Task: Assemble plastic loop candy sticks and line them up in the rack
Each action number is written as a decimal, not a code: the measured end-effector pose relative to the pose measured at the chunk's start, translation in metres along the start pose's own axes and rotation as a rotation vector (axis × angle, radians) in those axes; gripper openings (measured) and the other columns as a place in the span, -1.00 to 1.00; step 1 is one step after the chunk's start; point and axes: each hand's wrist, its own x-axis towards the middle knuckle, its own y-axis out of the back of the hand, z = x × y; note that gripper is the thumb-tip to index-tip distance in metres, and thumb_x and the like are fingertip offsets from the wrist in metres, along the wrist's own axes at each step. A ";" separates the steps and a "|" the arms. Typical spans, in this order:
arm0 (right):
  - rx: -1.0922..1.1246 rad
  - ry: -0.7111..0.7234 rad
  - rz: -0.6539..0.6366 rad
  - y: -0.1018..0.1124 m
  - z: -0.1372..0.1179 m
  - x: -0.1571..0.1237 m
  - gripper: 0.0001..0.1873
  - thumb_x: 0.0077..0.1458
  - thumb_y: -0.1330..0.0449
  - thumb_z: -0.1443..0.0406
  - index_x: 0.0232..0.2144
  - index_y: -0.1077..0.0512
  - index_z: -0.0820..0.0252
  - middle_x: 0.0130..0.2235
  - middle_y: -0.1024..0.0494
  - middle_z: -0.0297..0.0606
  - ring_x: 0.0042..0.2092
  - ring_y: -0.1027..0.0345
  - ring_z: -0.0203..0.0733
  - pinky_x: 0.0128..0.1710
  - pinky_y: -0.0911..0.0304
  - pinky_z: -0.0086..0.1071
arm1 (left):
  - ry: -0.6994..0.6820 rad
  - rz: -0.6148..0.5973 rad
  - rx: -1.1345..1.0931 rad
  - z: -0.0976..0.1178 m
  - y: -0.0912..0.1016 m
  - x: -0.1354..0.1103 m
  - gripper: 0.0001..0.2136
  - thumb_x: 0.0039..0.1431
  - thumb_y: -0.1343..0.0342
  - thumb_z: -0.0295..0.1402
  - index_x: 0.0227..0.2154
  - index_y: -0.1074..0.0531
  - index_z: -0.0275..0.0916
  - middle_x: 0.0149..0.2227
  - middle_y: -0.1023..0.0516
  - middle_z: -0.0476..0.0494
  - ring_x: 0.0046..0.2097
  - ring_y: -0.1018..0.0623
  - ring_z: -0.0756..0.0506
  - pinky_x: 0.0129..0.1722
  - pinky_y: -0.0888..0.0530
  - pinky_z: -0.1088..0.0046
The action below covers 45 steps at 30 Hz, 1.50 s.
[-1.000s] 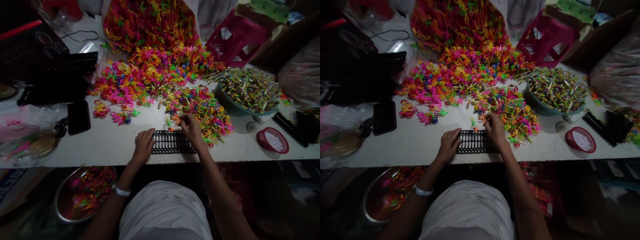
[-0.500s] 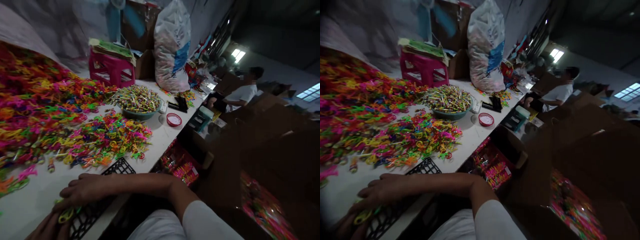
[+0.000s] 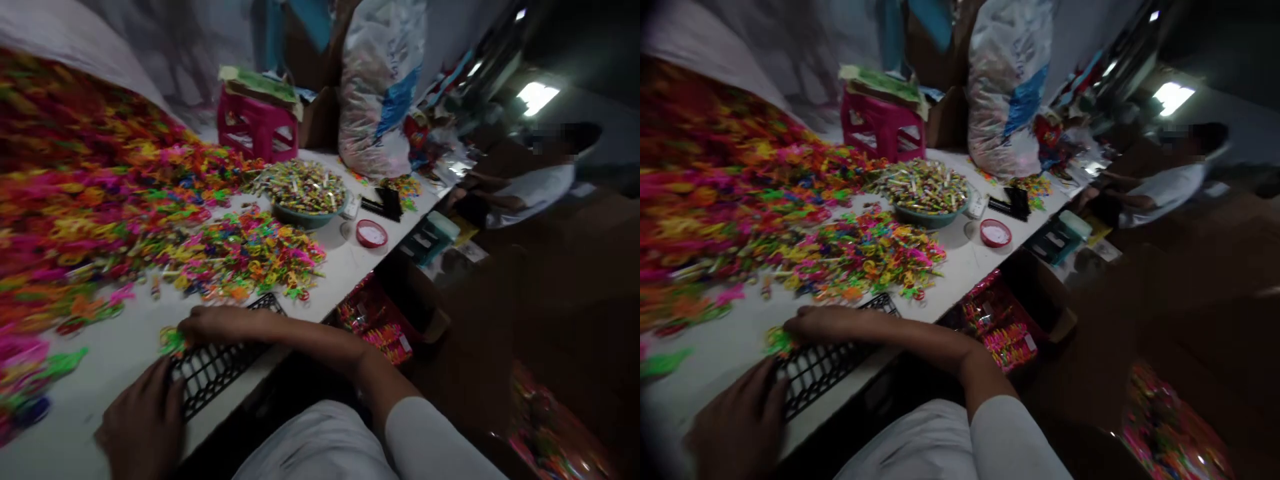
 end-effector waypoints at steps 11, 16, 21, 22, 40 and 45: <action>-0.315 -0.091 0.047 0.000 -0.011 0.012 -0.81 0.28 -0.04 0.26 -0.17 -0.40 0.20 -0.09 -0.41 -0.14 -0.23 -0.36 -0.18 -0.34 -0.12 -0.39 | 0.161 0.076 0.037 0.027 0.008 -0.015 -0.60 0.26 0.00 -0.23 0.12 -0.32 -0.21 0.05 -0.44 -0.27 0.07 -0.36 -0.25 0.09 -0.28 0.14; -0.178 -0.141 0.111 -0.007 -0.015 0.000 -0.85 0.25 -0.09 0.29 -0.16 -0.38 0.21 -0.13 -0.45 -0.16 -0.20 -0.36 -0.18 -0.26 -0.17 -0.39 | 0.203 0.081 -0.013 0.030 0.011 -0.016 -0.63 0.24 -0.06 -0.26 0.09 -0.36 -0.20 0.02 -0.44 -0.26 0.05 -0.37 -0.22 0.07 -0.30 0.16; 0.147 -0.079 0.299 -0.021 -0.021 -0.018 -0.86 0.19 -0.14 0.33 -0.19 -0.41 0.23 -0.21 -0.48 -0.16 -0.17 -0.35 -0.18 -0.14 -0.24 -0.36 | 0.280 0.119 -0.129 0.033 0.013 -0.014 -0.62 0.20 -0.12 -0.24 0.07 -0.38 -0.19 -0.01 -0.46 -0.24 0.05 -0.39 -0.22 0.10 -0.31 0.14; 0.196 -0.073 0.324 -0.024 -0.023 -0.020 -0.87 0.18 -0.15 0.33 -0.21 -0.42 0.23 -0.23 -0.49 -0.17 -0.19 -0.35 -0.19 -0.15 -0.25 -0.35 | 0.299 0.154 -0.197 0.035 0.015 -0.012 -0.62 0.19 -0.13 -0.22 0.06 -0.38 -0.19 -0.02 -0.46 -0.23 0.04 -0.41 -0.20 0.09 -0.32 0.15; 1.179 -0.324 0.170 -0.033 -0.044 -0.043 -0.65 -0.12 -0.37 0.13 -0.31 -0.46 0.19 -0.41 -0.48 -0.40 -0.45 -0.31 -0.32 -0.42 -0.29 -0.42 | 0.277 -0.010 -0.557 0.029 0.056 -0.004 -0.57 0.18 -0.12 -0.14 0.07 -0.39 -0.18 0.00 -0.52 -0.18 0.00 -0.50 -0.14 0.05 -0.41 0.27; 1.143 -0.338 0.264 -0.057 -0.063 -0.030 -0.67 -0.10 -0.35 0.14 -0.31 -0.42 0.18 -0.38 -0.50 -0.36 -0.38 -0.40 -0.23 -0.32 -0.34 -0.37 | 0.178 -0.043 -0.162 0.010 0.048 -0.031 -0.58 0.18 -0.10 -0.08 0.02 -0.39 -0.20 -0.01 -0.51 -0.21 0.04 -0.43 -0.22 0.07 -0.33 0.16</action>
